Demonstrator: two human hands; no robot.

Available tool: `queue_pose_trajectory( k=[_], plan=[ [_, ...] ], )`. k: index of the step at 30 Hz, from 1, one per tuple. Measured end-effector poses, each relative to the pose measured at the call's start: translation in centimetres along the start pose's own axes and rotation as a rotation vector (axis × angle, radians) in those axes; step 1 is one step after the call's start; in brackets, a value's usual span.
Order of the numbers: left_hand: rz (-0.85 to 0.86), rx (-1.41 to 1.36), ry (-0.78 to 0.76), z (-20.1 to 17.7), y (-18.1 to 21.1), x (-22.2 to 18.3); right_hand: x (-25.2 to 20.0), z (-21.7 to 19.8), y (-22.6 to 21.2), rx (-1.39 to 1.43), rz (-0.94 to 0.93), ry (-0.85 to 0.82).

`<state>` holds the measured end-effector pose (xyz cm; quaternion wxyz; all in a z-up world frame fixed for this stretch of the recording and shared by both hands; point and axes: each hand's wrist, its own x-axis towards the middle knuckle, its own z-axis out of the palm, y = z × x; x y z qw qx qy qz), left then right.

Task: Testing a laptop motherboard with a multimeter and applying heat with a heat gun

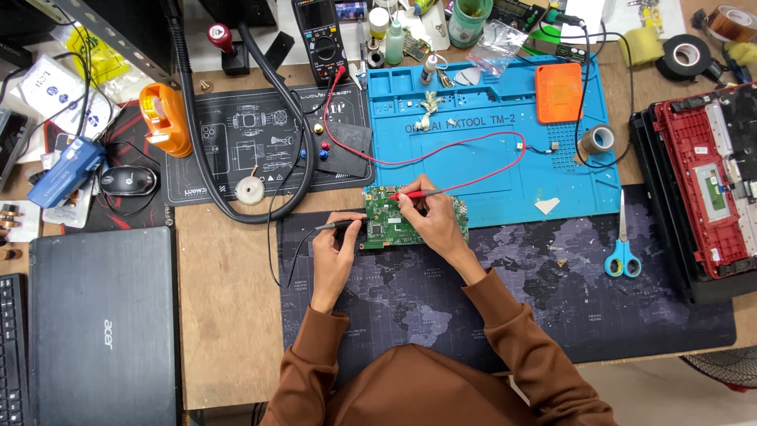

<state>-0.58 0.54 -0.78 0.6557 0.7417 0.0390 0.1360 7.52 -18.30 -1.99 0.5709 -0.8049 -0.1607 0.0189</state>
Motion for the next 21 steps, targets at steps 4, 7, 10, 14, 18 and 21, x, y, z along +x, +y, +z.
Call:
queue_pose_trajectory(
  k=[4, 7, 10, 14, 18, 21],
  plan=[
    [0.000, 0.003, 0.002, 0.0, 0.1, 0.1, 0.0, 0.1, 0.4, -0.001, 0.003, 0.001],
    [-0.007, -0.005, 0.000, 0.0, 0.0, 0.0, 0.0, 0.1, 0.4, 0.009, 0.002, 0.002],
    [-0.010, 0.001, -0.001, 0.0, -0.2, 0.0, 0.0, 0.1, 0.9, 0.017, 0.001, -0.002],
    [-0.031, 0.003, 0.011, 0.1, -0.4, -0.2, 0.1, -0.1, 0.6, 0.041, -0.001, -0.013],
    [0.031, 0.069, 0.058, 1.0, -0.5, -0.6, 0.3, -1.5, -0.7, 0.185, 0.032, -0.072],
    [0.122, 0.162, 0.096, 1.5, 0.7, -0.9, -0.8, -3.2, -1.2, 0.202, 0.023, 0.040]
  ],
)
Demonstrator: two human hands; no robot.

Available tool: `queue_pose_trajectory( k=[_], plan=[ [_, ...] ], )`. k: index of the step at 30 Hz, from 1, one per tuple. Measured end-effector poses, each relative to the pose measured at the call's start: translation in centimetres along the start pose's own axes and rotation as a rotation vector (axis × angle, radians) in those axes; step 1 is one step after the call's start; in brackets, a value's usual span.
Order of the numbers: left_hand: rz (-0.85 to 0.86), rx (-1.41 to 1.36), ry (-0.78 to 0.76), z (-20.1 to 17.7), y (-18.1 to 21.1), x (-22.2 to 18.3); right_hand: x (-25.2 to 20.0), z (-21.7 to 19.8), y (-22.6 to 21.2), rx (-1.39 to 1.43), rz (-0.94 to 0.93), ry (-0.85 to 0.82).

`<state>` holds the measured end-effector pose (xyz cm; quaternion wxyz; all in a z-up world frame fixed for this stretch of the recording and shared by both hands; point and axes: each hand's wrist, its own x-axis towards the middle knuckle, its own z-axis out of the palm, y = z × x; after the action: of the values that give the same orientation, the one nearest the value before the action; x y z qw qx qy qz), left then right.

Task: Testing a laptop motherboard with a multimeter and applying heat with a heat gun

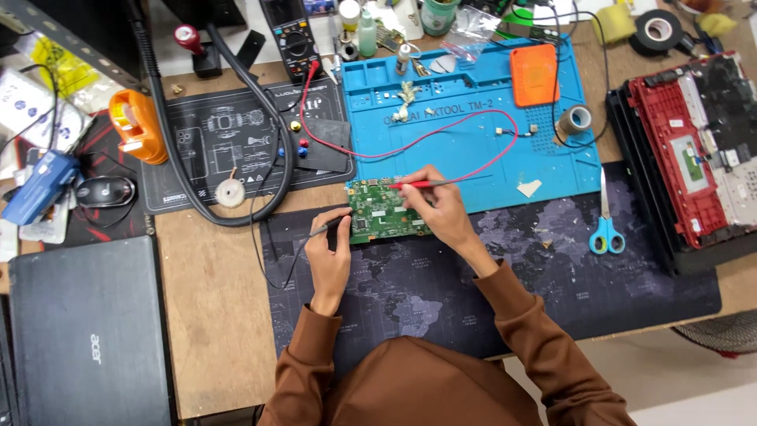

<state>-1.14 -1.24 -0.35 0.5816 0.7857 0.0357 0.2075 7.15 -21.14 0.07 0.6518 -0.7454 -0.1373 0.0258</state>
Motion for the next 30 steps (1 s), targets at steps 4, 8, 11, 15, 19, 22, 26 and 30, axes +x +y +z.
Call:
queue_pose_trajectory(
  k=[4, 8, 11, 15, 19, 22, 26, 30],
  plan=[
    [0.115, 0.062, 0.039, 2.0, 1.0, -0.4, -2.8, -3.1, 1.6, 0.014, 0.034, 0.093],
    [0.138, -0.011, -0.022, 4.6, 1.0, -0.9, -5.2, -4.4, 4.2, -0.025, 0.012, 0.214],
    [0.149, -0.050, -0.077, 6.2, 0.9, -1.3, -6.0, -4.4, 4.6, -0.040, 0.020, 0.247],
    [0.103, -0.093, -0.126, 7.7, 0.7, -1.6, -6.1, -4.3, 4.4, -0.141, 0.007, 0.259],
    [0.093, -0.039, -0.121, 8.4, -0.2, -2.0, -6.2, -4.4, 4.8, -0.159, 0.012, 0.260],
    [0.166, -0.016, -0.094, 8.4, -0.3, -2.1, -6.3, -4.5, 5.3, -0.166, 0.000, 0.248],
    [0.144, -0.034, -0.088, 8.3, -0.5, -2.1, -6.4, -4.6, 5.7, -0.152, -0.011, 0.246],
    [0.147, -0.022, -0.090, 8.4, -0.4, -2.0, -6.4, -4.5, 5.9, -0.136, -0.022, 0.246]
  ],
)
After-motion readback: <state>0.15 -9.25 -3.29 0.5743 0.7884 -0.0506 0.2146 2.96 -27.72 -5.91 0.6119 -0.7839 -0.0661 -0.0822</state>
